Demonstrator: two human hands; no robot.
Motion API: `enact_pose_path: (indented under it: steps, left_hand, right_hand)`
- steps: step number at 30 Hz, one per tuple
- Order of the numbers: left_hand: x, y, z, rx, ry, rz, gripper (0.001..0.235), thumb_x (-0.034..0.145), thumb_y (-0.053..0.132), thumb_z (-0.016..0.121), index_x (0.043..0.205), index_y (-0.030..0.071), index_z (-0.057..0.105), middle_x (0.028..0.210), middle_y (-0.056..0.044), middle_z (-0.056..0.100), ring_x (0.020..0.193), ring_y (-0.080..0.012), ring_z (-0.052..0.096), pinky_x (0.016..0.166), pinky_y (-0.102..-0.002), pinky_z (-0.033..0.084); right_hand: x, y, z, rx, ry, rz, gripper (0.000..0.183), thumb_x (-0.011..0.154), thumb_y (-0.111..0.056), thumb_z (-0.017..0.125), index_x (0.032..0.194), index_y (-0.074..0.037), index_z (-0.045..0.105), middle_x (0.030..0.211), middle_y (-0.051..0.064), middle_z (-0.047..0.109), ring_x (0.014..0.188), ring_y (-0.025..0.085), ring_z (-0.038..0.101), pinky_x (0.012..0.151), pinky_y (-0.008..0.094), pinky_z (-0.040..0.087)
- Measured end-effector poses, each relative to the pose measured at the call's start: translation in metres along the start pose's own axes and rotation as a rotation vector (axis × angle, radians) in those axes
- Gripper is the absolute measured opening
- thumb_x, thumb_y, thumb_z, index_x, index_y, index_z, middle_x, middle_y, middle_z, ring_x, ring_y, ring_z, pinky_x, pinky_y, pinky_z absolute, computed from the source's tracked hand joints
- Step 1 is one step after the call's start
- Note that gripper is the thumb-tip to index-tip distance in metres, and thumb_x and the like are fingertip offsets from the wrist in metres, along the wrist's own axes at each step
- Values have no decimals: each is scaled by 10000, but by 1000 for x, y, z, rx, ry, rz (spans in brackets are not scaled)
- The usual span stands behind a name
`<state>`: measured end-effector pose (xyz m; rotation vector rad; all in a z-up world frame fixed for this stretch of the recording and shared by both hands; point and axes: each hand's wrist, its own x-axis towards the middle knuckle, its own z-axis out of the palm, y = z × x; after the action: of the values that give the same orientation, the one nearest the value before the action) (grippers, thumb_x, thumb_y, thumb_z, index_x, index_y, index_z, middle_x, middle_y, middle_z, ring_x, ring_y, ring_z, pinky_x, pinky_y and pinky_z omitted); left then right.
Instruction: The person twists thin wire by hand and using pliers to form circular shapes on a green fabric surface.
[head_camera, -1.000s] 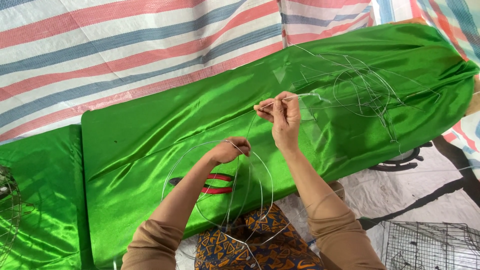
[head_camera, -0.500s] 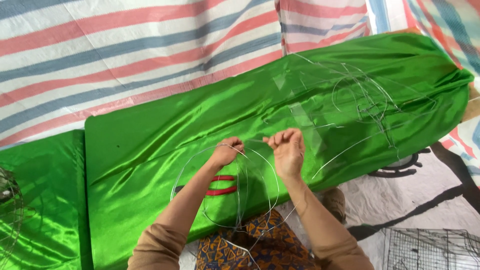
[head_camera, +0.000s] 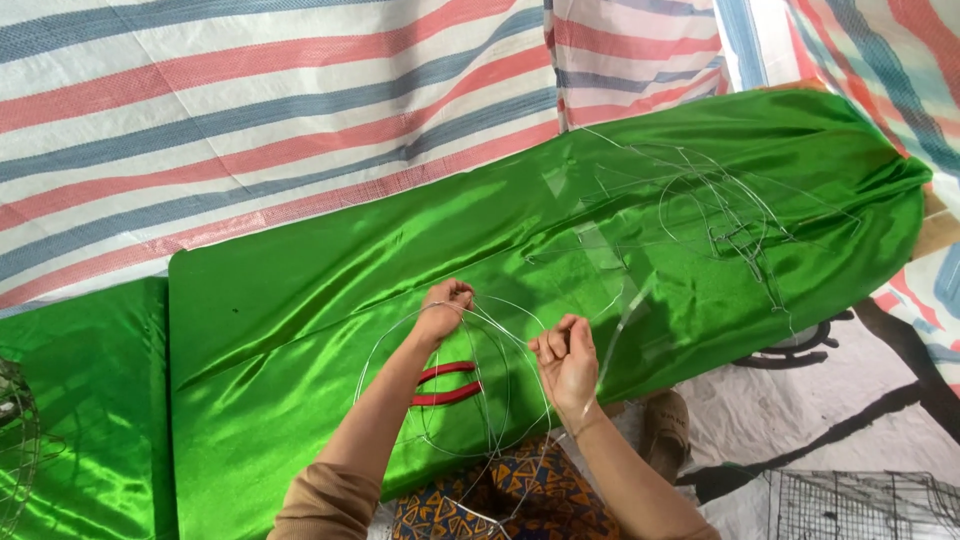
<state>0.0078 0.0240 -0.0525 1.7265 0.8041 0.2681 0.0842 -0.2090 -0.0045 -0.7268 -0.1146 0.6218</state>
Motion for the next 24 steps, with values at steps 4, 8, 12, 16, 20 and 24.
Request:
enact_pose_path:
  steps: [4, 8, 12, 16, 20, 24]
  left_hand:
    - [-7, 7, -6, 102, -33, 24, 214, 989, 173, 606, 1121, 180, 774, 796, -50, 762, 776, -183, 689, 710, -311, 510]
    - [-14, 26, -16, -77, -90, -82, 364, 983, 384, 595, 1114, 116, 803, 1073, -150, 725, 1001, -278, 636, 872, -369, 483]
    - [-6, 17, -15, -133, -187, -77, 387, 909, 319, 779, 1177, 40, 773, 1075, -146, 755, 1020, -220, 643, 907, -346, 495]
    - [-11, 19, -16, -163, -180, -44, 327, 882, 235, 792, 1134, 26, 780, 1004, -135, 760, 940, -194, 627, 842, -308, 484]
    - [-9, 15, -16, -187, -194, -35, 277, 867, 204, 813, 1099, 55, 794, 920, -80, 749, 867, -147, 618, 789, -257, 480]
    - [-8, 12, -16, -216, -206, -31, 281, 851, 190, 837, 1094, 54, 796, 892, -67, 747, 840, -123, 620, 784, -242, 489]
  right_hand:
    - [8, -5, 3, 47, -41, -25, 288, 1143, -373, 337, 1034, -170, 510, 593, -60, 275, 498, 125, 417, 731, 362, 603]
    - [1, 2, -4, -40, -63, -95, 292, 1138, -383, 342, 1029, -157, 491, 604, -54, 259, 502, 125, 420, 770, 396, 615]
    - [-3, 10, -22, -79, -76, -119, 311, 1131, -408, 344, 1024, -150, 481, 599, -45, 253, 504, 129, 419, 798, 401, 619]
    - [-16, 8, -19, -140, -64, -119, 322, 1138, -396, 313, 1028, -143, 478, 612, -42, 293, 545, 135, 469, 834, 426, 618]
    - [-26, 15, -33, -277, -31, -105, 352, 1129, -394, 325, 1037, -91, 479, 611, 16, 406, 630, 220, 642, 912, 555, 601]
    - [-30, 8, -38, -363, 15, -90, 369, 1124, -376, 368, 1066, -41, 513, 671, 115, 560, 812, 316, 767, 943, 555, 585]
